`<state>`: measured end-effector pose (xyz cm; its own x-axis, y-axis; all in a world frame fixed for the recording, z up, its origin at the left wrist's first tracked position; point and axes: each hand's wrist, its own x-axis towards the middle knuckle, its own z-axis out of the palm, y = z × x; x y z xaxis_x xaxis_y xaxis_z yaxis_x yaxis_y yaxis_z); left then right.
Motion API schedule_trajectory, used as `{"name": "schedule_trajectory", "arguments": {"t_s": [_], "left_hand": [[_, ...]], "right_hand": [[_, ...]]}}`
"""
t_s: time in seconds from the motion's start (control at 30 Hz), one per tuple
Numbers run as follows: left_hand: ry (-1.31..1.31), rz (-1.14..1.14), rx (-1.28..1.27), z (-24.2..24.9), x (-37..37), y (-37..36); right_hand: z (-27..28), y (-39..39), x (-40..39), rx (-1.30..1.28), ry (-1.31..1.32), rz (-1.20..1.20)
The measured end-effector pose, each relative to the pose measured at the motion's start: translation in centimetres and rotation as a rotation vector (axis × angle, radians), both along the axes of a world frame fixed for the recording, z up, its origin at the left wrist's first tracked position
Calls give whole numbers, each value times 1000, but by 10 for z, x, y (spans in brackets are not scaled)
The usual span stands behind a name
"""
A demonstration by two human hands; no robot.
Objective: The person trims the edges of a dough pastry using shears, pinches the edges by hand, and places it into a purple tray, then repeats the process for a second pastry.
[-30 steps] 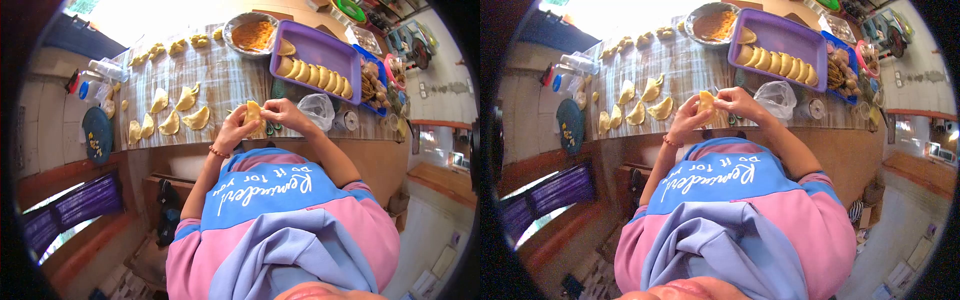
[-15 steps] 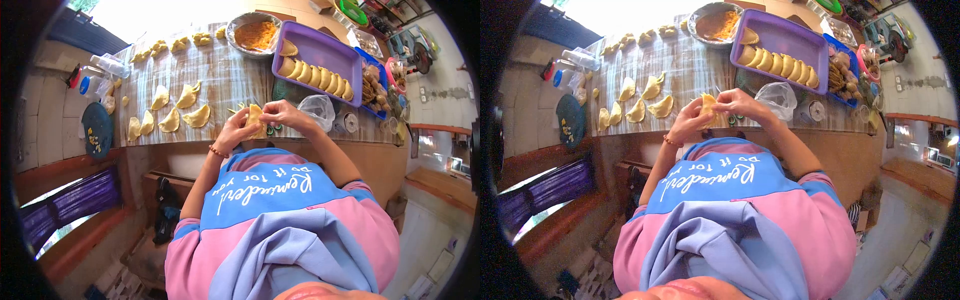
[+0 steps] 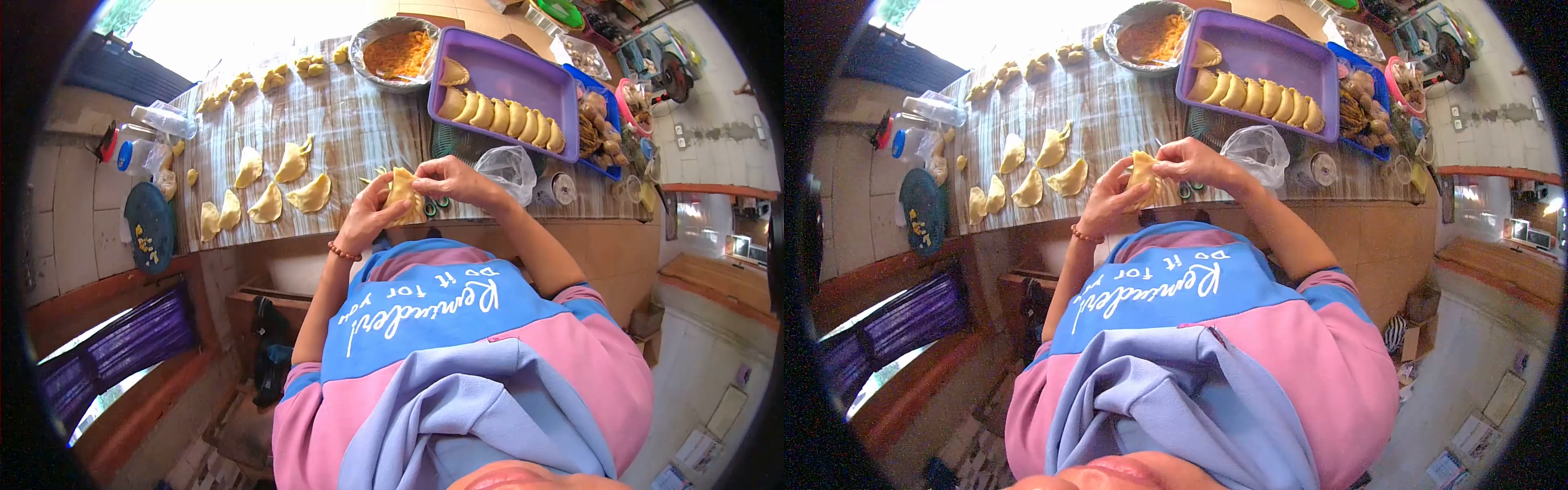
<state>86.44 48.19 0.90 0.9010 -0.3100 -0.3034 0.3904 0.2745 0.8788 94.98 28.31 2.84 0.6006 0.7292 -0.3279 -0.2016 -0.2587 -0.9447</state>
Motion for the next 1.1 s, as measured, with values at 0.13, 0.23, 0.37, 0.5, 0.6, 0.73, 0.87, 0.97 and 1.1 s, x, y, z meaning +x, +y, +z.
{"name": "schedule_trajectory", "arguments": {"t_s": [0.13, 0.23, 0.37, 0.5, 0.6, 0.73, 0.87, 0.97, 1.1], "left_hand": [[-16, -15, 23, 0, 0, 0], [-18, -11, 37, 0, -1, -2], [-5, -18, 23, 0, -1, -2], [-46, -17, -7, -18, -4, -1], [-40, -66, 24, -25, -4, 0], [-35, -112, 38, -19, -2, 2], [-42, -118, 198, -1, -1, 2], [-67, -129, 269, -30, 3, 3], [-187, 21, 406, -40, 4, 1]], "right_hand": [[-2, 1, -4, -79, -150, -9], [-9, -3, -2, -68, -15, 6], [-4, -8, -3, 53, 153, -41], [-17, -13, 3, -37, -10, 74], [-11, -4, 0, -74, 3, 45], [-5, 3, -6, -11, 33, -1], [-1, 3, -5, -14, -42, -36], [3, 4, -1, -16, -56, -30], [-6, 5, 9, -10, -62, 17]]}}
